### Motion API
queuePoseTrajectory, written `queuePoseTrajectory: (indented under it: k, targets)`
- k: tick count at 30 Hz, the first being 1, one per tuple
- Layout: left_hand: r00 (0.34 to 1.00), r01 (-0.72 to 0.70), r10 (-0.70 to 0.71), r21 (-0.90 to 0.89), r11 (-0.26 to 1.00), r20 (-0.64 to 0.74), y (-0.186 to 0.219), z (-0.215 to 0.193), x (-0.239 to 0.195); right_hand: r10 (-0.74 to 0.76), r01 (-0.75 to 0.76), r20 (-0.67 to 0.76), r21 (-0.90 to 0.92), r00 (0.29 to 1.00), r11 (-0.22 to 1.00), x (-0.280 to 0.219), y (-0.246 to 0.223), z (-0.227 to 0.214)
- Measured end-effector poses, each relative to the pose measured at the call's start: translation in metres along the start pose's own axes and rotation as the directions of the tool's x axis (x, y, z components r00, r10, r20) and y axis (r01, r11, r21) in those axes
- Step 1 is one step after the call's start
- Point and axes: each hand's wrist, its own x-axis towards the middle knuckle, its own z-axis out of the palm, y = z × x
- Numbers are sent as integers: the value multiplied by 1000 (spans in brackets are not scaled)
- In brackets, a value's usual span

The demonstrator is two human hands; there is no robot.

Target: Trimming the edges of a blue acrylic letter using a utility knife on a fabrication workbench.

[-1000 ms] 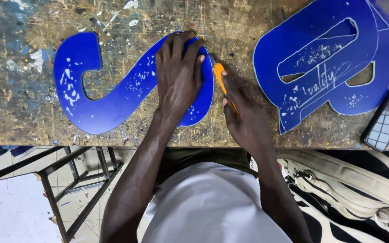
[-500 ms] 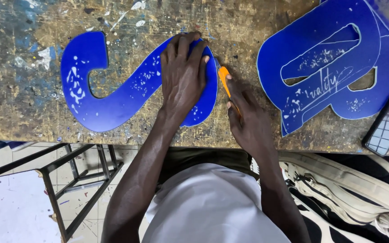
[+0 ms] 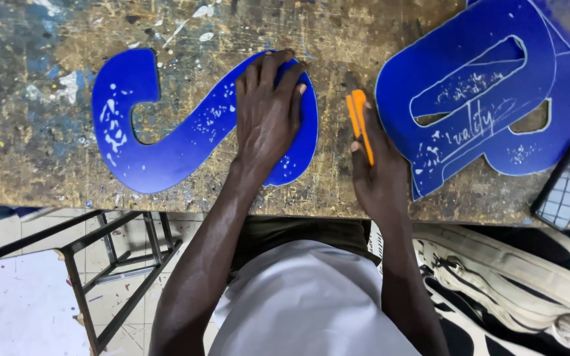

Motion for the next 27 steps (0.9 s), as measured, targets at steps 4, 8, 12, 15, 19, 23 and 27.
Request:
queuePoseTrajectory:
  k: [4,8,12,15,19,23,27]
  targets:
    - [999,-33,33,-23,999,9,1,-2,1,-14,14,-4,-23,1000,1000,-3,-2,-4]
    - [999,-38,38,-6,999,17,-3,-1,-2,43,-48,87,59,995,997,-6,-3,-13]
    - [985,-125,136,-99,987,109,-10,-17,-5,313,-371,235,275,920,887,-8,-15,-31]
    - [960,-194,222,-166,967,169,-20,-31,-15,270,-359,260,405,927,841,-12,-5,-34]
    - [933,-239,282,-200,950,225,-15,-50,-29,300,-383,249,426,921,820,-12,-9,-35]
    - [910,-231,256,-114,966,325,-7,-48,-40,342,-405,223,392,913,826,-14,-12,-32]
    - [895,-299,330,-145,943,300,-7,-40,-53,334,-392,213,366,918,844,-19,-3,-29]
